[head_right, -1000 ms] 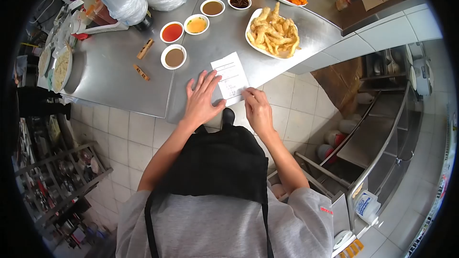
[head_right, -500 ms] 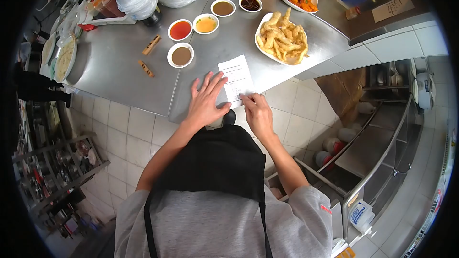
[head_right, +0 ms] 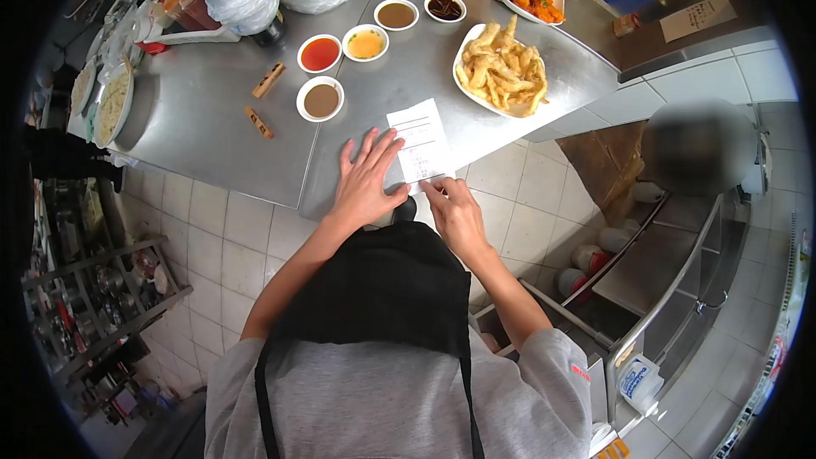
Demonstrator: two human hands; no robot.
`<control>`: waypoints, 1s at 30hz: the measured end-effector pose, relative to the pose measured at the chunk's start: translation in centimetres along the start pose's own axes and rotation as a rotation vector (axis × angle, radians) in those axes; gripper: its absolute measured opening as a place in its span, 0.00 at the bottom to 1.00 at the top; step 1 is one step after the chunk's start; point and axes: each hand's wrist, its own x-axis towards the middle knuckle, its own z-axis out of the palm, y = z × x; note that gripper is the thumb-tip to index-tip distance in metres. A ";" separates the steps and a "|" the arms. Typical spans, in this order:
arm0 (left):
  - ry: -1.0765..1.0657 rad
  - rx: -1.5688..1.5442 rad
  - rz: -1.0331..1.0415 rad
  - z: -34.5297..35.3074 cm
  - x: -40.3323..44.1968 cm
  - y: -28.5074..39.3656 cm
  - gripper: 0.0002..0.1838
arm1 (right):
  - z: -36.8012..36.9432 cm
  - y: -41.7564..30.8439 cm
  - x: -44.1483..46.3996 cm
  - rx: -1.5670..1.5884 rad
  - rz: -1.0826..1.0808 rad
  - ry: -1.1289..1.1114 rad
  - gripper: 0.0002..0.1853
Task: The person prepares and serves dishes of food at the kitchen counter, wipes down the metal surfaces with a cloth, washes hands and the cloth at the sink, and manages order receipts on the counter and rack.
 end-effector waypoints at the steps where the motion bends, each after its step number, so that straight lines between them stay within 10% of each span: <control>1: 0.001 -0.002 0.000 0.0 0.0 0.0 0.34 | 0.0 -0.2 0.1 0.002 -0.006 -0.005 0.15; 30: -0.015 0.011 0.000 -0.3 0.0 0.1 0.35 | -0.2 -0.7 1.3 -0.110 -0.068 -0.057 0.16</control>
